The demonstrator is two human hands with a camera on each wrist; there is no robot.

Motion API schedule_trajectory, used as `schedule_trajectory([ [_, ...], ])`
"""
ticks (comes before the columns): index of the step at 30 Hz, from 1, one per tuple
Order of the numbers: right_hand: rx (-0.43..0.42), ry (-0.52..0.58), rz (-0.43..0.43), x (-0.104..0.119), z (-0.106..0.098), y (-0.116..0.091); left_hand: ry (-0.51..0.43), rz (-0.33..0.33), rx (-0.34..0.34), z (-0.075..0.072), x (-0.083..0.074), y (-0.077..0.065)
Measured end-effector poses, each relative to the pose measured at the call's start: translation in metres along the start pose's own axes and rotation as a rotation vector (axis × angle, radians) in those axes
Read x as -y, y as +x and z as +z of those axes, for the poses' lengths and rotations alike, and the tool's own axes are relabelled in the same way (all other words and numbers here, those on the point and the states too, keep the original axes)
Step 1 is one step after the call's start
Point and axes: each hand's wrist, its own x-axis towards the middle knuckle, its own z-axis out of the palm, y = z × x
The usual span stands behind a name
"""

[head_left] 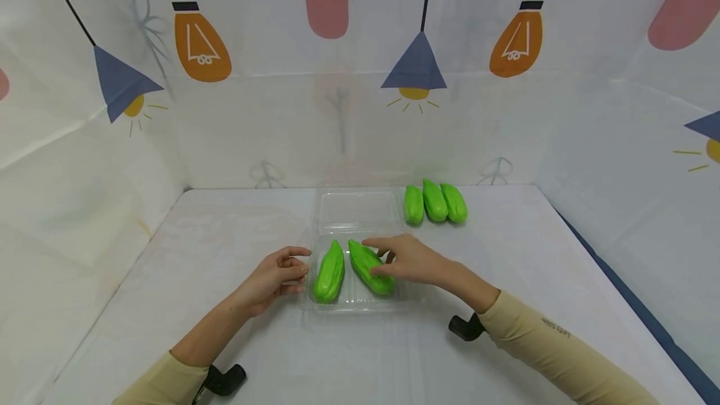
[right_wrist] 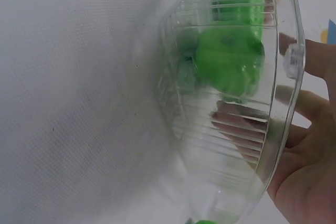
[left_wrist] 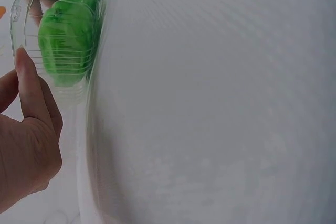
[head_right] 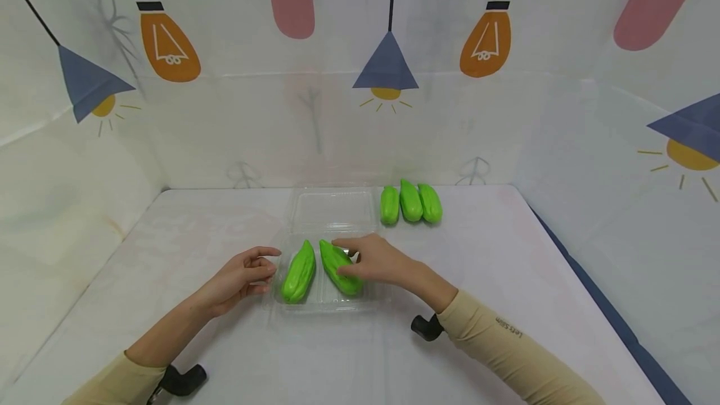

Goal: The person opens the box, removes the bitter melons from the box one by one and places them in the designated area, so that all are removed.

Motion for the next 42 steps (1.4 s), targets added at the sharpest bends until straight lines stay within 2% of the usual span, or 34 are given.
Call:
schedule_trajectory([
  [22, 0.045, -0.116, 0.034, 0.007, 0.011, 0.005, -0.003, 0.012, 0.012, 0.001, 0.001, 0.0],
  [28, 0.048, -0.144, 0.013, 0.01, 0.01, 0.003, 0.002, 0.011, 0.01, 0.0, 0.001, 0.0],
  [42, 0.025, -0.107, -0.016, 0.012, 0.008, 0.0, 0.01, 0.001, -0.002, 0.0, 0.001, -0.001],
])
